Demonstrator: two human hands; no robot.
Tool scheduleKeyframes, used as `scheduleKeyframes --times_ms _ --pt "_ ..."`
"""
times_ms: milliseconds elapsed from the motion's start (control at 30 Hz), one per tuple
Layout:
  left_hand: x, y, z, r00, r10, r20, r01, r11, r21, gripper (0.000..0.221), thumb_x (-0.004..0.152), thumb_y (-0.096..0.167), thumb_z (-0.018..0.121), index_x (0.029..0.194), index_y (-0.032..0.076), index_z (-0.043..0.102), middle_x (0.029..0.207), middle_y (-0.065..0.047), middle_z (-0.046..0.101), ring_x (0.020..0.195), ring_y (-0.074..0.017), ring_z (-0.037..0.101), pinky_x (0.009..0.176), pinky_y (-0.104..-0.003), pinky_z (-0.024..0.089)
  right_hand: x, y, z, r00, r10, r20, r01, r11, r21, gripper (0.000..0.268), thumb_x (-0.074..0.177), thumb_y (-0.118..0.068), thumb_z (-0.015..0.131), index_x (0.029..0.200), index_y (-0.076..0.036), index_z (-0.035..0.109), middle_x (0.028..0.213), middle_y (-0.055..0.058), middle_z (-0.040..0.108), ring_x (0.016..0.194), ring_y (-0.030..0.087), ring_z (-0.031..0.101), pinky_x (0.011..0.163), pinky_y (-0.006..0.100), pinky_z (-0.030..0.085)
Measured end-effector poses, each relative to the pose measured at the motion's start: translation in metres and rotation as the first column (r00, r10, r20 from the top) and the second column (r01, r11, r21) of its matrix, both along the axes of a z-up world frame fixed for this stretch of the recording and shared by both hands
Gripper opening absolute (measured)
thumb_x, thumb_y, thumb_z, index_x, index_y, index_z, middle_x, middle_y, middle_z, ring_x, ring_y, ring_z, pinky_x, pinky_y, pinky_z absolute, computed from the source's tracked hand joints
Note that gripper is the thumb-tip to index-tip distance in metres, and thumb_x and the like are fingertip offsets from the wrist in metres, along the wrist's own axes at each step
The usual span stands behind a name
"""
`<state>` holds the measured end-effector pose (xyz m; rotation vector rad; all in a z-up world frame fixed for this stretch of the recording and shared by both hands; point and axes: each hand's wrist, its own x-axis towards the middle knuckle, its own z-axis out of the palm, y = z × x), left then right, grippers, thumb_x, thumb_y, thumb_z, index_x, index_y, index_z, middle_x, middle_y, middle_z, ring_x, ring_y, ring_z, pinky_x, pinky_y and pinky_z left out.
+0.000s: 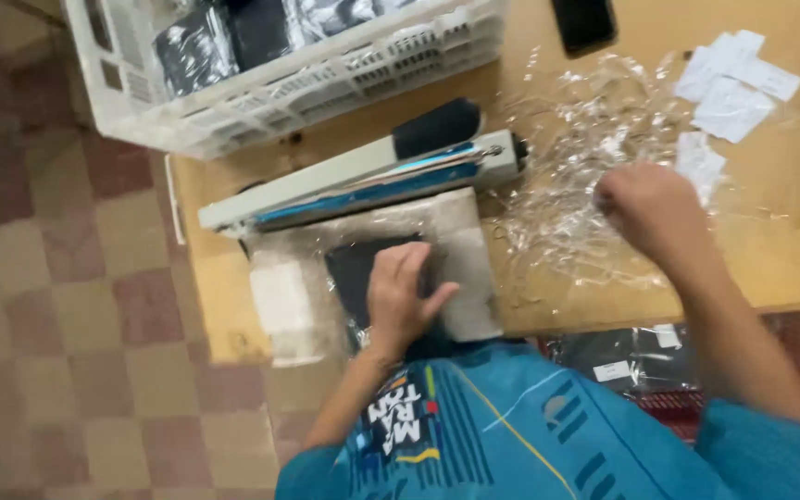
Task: Packaging items into black plastic bags, applying labels, and sealing them with a heat sealer
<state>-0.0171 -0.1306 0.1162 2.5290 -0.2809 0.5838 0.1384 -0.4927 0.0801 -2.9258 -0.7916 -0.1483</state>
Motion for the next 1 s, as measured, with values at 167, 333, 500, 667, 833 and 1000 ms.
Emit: scheduleKeyframes --times_ms 167,333,500,667,833,1000 --pt "-0.033 -0.001 -0.039 0.961 -0.274 -0.018 0.269 0.953 -0.137 0.023 0.088 0.022 0.075 0.109 0.015 0.069 0.084 -0.001 0.065 0.077 -0.0243 0.066 0.067 -0.036 0.056 -0.111 0.147 0.013 0.850 0.423 -0.315 -0.326 0.891 0.317 0.021 0.076 -0.022 0.076 0.088 -0.014 0.062 0.081 0.009 0.069 0.086 0.034 0.071 0.072 0.048 0.057" --pt "-0.068 0.041 -0.043 0.957 -0.165 -0.237 0.009 0.838 -0.546 0.004 0.092 0.022 0.073 0.095 0.020 0.072 0.079 0.004 0.070 0.074 -0.0196 0.069 0.068 -0.030 0.058 -0.146 0.190 0.006 0.751 0.385 -0.537 0.240 0.599 0.764 0.013 0.087 -0.016 0.082 0.083 -0.011 0.071 0.062 0.001 0.059 0.062 0.013 0.059 0.066 0.029 0.051" --pt "-0.030 0.104 -0.053 0.992 -0.014 -0.124 -0.009 0.984 -0.180 0.024 0.097 0.040 0.063 0.111 0.021 0.067 0.097 -0.002 0.068 0.100 -0.0268 0.064 0.074 -0.041 0.057 -0.120 0.229 -0.004 0.850 0.304 -0.430 0.222 0.533 0.816 0.016 0.102 -0.008 0.071 0.086 -0.009 0.070 0.068 0.004 0.063 0.065 0.018 0.063 0.068 0.030 0.050" --pt "0.026 0.139 -0.093 0.969 0.247 -0.009 -0.233 0.922 0.310 0.047 0.094 0.052 0.056 0.127 0.019 0.061 0.116 -0.001 0.064 0.115 -0.0274 0.056 0.084 -0.045 0.057 -0.064 0.256 -0.046 0.929 0.140 -0.343 0.272 0.370 0.888 0.004 0.107 0.005 0.064 0.106 0.005 0.068 0.084 0.019 0.070 0.057 0.018 0.061 0.057 0.030 0.050" --pt "0.038 0.151 -0.082 0.992 0.045 0.121 -0.064 0.985 0.161 0.013 0.086 0.041 0.066 0.085 0.030 0.061 0.082 0.008 0.054 0.095 -0.0206 0.058 0.065 -0.034 0.052 -0.039 0.283 -0.036 0.897 0.165 -0.409 0.303 0.444 0.843 0.011 0.103 0.006 0.057 0.112 0.006 0.063 0.080 0.020 0.064 0.050 0.023 0.062 0.046 0.035 0.047" --pt "0.030 0.156 -0.050 0.980 -0.145 0.136 0.160 0.981 -0.107 0.005 0.095 0.032 0.062 0.092 0.028 0.062 0.078 0.009 0.059 0.083 -0.0144 0.060 0.065 -0.027 0.054 -0.032 0.295 -0.013 0.722 0.355 -0.594 0.308 0.604 0.735 0.015 0.102 0.000 0.056 0.114 0.006 0.063 0.080 0.021 0.066 0.043 0.020 0.057 0.041 0.031 0.043"
